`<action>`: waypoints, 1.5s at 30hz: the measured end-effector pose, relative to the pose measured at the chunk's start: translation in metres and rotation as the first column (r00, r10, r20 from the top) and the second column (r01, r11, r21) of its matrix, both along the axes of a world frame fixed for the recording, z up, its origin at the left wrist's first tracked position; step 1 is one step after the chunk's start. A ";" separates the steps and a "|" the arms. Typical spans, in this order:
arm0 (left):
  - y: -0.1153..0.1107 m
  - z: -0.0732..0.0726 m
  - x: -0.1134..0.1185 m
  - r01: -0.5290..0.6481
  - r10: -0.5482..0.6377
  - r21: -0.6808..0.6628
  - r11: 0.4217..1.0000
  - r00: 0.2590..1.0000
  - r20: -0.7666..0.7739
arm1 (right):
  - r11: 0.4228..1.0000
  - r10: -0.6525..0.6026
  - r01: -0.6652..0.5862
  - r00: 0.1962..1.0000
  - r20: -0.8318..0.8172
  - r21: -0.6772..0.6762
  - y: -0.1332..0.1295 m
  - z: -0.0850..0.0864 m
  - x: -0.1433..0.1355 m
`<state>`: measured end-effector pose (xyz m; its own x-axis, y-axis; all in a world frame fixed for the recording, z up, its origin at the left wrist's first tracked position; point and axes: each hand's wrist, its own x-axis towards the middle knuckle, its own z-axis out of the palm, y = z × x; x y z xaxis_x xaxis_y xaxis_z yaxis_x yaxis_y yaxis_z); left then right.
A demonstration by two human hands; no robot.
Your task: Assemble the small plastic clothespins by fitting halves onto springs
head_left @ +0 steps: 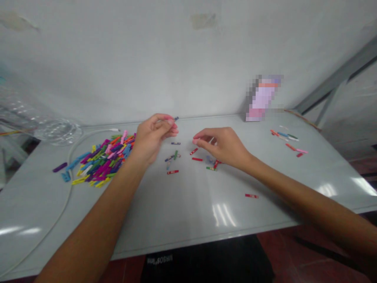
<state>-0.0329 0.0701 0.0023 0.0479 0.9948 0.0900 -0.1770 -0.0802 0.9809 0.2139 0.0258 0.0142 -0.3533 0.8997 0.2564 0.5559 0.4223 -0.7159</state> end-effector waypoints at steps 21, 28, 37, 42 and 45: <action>-0.001 -0.007 0.005 -0.069 0.083 0.090 0.994 0.983 -0.162 | 0.944 0.292 -0.314 0.938 0.188 0.100 0.024 -0.002 -0.021; -0.025 -0.011 0.024 0.195 -0.207 -0.134 0.972 0.974 -0.089 | 0.938 0.033 -0.156 0.930 -0.366 -0.311 0.013 -0.010 0.037; -0.032 -0.009 0.027 0.261 -0.280 -0.186 0.947 0.956 -0.084 | 0.920 -0.098 -0.112 0.863 -0.495 -0.377 0.004 -0.006 0.032; -0.040 -0.003 0.034 0.239 -0.267 -0.202 0.950 0.955 -0.125 | 0.937 -0.109 -0.062 0.882 -0.458 -0.343 0.000 -0.008 0.035; -0.044 0.002 0.037 0.241 -0.276 -0.227 0.944 0.952 -0.134 | 0.946 -0.072 -0.062 0.917 -0.393 -0.317 -0.003 -0.005 0.036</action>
<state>0.0044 0.0266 0.0044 0.3028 0.9419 -0.1452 -0.0028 0.1532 0.9882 0.2503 0.0227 0.0087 -0.2780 0.9577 0.0747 0.2009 0.1341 -0.9704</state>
